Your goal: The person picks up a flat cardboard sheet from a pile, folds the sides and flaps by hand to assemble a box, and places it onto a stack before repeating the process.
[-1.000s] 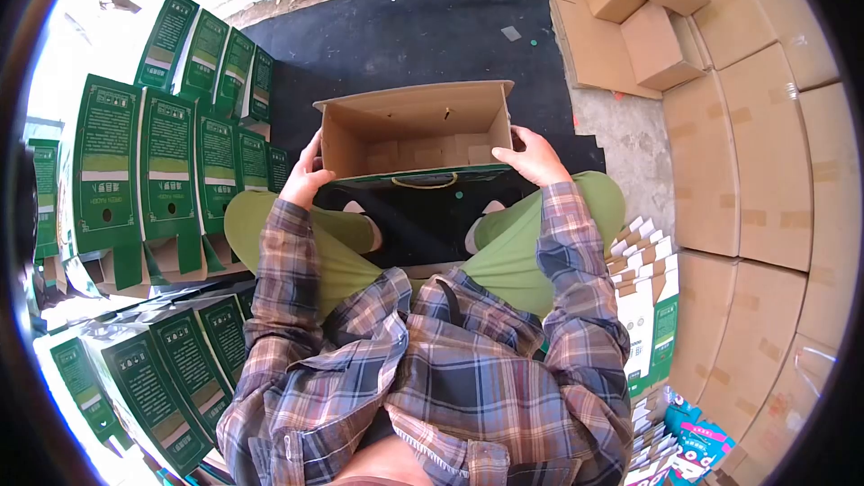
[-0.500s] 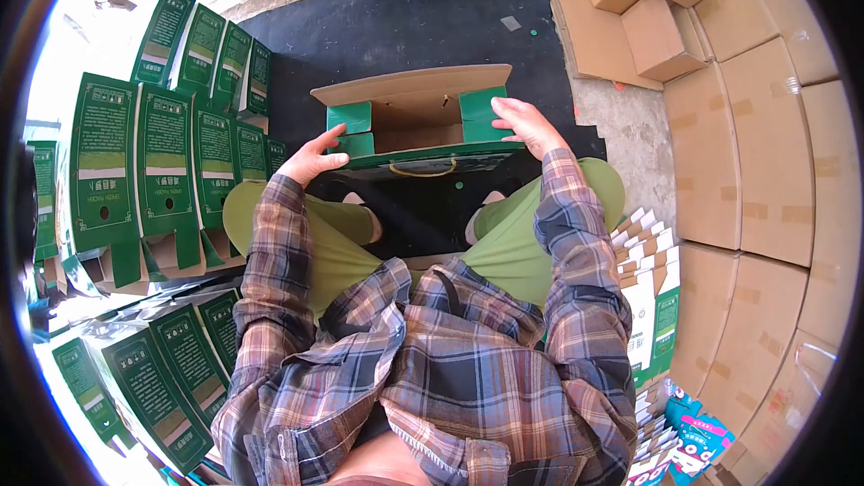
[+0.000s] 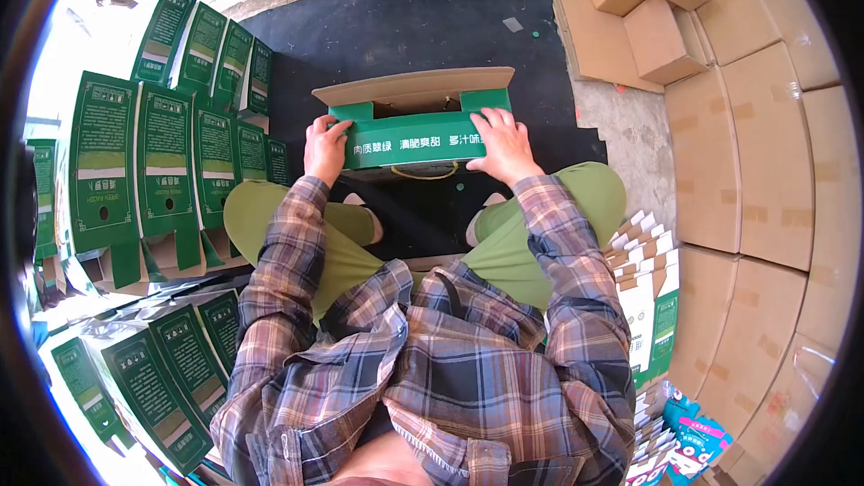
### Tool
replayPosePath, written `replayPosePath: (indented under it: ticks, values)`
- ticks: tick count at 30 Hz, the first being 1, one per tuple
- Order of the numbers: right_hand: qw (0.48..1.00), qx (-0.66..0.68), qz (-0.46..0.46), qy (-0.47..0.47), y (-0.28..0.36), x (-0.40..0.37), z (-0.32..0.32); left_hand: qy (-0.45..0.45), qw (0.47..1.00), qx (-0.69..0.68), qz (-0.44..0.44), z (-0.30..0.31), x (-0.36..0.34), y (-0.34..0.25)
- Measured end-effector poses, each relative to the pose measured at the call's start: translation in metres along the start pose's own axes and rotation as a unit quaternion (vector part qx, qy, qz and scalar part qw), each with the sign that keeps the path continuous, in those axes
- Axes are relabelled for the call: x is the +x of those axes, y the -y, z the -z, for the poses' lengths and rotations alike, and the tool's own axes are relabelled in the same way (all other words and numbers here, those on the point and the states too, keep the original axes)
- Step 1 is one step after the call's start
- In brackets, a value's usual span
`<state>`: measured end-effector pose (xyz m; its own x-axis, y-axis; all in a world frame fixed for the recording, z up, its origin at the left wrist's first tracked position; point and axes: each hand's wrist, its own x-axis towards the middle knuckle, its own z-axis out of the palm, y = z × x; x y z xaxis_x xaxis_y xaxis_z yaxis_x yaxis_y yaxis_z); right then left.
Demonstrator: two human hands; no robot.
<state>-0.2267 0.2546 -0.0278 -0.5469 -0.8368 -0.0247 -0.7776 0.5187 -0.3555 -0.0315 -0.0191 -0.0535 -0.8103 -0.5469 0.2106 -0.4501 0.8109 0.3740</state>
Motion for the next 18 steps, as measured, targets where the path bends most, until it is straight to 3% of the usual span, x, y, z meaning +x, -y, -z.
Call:
replayPosePath:
  ticks: [1, 4, 8, 18]
  values:
    - [0.999, -0.033, 0.009, -0.003, 0.002, 0.0, -0.003, -0.012, 0.998, 0.033, -0.043, 0.001, 0.0, -0.005]
    - [0.999, -0.041, 0.004, -0.013, 0.004, 0.004, -0.004, 0.067, 0.99, -0.007, -0.124, 0.015, -0.006, -0.025]
    - [0.999, -0.039, 0.015, -0.012, 0.005, 0.003, -0.004, 0.116, 0.985, 0.064, -0.111, 0.016, -0.011, -0.036]
    - [0.997, -0.057, 0.051, 0.016, 0.011, -0.002, -0.014, 0.101, 0.976, 0.054, -0.183, 0.014, -0.012, -0.021]
